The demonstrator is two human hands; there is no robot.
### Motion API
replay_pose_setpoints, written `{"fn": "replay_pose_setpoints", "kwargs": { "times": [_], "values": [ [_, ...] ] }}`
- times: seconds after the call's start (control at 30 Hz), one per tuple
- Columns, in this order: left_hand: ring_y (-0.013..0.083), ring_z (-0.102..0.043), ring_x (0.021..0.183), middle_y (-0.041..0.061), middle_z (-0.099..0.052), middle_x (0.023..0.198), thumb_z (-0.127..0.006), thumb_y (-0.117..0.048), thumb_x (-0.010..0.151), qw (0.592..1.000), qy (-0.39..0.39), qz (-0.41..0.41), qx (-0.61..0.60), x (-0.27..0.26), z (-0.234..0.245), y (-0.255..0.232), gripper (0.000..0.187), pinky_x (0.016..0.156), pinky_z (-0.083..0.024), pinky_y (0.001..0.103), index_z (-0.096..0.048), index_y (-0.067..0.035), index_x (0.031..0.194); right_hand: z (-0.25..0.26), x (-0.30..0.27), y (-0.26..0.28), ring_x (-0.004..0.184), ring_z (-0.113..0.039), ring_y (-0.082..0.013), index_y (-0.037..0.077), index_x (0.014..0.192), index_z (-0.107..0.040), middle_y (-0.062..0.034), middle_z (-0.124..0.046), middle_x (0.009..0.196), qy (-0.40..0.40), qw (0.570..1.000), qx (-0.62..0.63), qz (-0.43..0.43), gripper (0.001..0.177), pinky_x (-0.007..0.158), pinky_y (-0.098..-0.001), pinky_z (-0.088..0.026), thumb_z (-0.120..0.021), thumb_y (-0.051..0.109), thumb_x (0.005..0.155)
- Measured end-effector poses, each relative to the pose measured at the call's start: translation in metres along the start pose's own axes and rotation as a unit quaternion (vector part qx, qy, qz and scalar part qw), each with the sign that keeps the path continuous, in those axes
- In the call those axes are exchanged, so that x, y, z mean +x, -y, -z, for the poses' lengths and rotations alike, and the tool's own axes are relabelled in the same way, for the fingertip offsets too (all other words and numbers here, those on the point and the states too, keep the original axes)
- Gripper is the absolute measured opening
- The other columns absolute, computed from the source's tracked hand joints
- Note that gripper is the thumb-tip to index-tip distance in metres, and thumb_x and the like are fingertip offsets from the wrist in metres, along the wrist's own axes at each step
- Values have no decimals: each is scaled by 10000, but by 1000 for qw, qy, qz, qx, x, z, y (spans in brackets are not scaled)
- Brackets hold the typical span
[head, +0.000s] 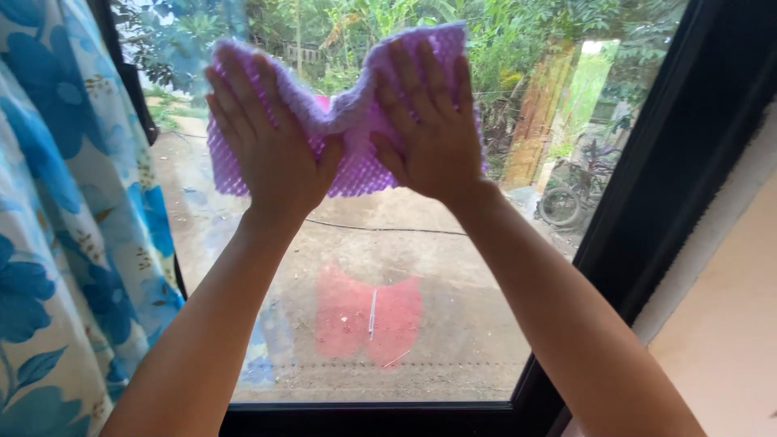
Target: Cleaning a glass window by rinsing a cloth in a bucket and wiping the surface.
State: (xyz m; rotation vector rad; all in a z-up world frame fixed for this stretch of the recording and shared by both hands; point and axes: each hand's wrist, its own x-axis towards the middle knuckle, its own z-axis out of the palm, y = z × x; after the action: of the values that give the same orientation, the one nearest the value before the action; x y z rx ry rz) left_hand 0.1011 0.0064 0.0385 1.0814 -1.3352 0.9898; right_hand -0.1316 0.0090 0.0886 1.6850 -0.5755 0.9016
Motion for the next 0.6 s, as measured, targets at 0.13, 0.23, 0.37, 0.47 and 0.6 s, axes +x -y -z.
{"fn": "replay_pose_setpoints", "kwargs": {
  "times": [0.13, 0.23, 0.37, 0.47, 0.6],
  "values": [
    [550, -65, 1583, 362, -91, 1677, -354, -789, 1001, 998, -43, -25, -38, 36, -12, -60, 1089, 1325, -72, 663, -118, 66, 1633, 24, -31, -44, 1570, -193, -406, 62, 1618, -419, -206, -298, 1674, 1, 998, -31, -52, 719, 1270, -618, -66, -363, 566, 1108],
    [564, -96, 1557, 364, -132, 1655, -292, -827, 1030, 998, -1, -42, -38, 56, -6, -110, 1069, 1305, -84, 659, -132, 53, 1616, 29, -66, -74, 1587, -180, -415, 21, 1628, -389, -215, -268, 1694, 4, 994, -42, -103, 730, 1287, -614, -51, -369, 540, 1115],
    [529, -121, 1531, 339, -150, 1640, -262, -844, 960, 991, 123, -52, -9, 58, -22, -153, 1070, 1267, -104, 634, -184, 10, 1600, 39, -107, -95, 1594, -158, -441, -33, 1623, -363, -269, -249, 1695, 6, 983, -80, -164, 763, 1276, -616, -12, -379, 517, 1094],
    [532, -132, 1536, 335, -169, 1638, -304, -813, 996, 991, 32, -100, -83, 48, -38, -159, 1031, 1280, -121, 640, -235, 19, 1602, 46, -118, -91, 1595, -149, -465, -57, 1615, -353, -288, -239, 1696, 21, 976, -80, -203, 770, 1261, -623, 10, -392, 514, 1100],
    [522, -136, 1552, 326, -181, 1649, -342, -768, 1041, 980, 7, -139, -142, 47, -35, -145, 984, 1293, -124, 631, -266, 31, 1610, 31, -106, -84, 1595, -95, -499, -85, 1637, -276, -309, -173, 1706, -14, 975, -87, -204, 805, 1281, -642, 6, -342, 533, 1125]
  ]
}}
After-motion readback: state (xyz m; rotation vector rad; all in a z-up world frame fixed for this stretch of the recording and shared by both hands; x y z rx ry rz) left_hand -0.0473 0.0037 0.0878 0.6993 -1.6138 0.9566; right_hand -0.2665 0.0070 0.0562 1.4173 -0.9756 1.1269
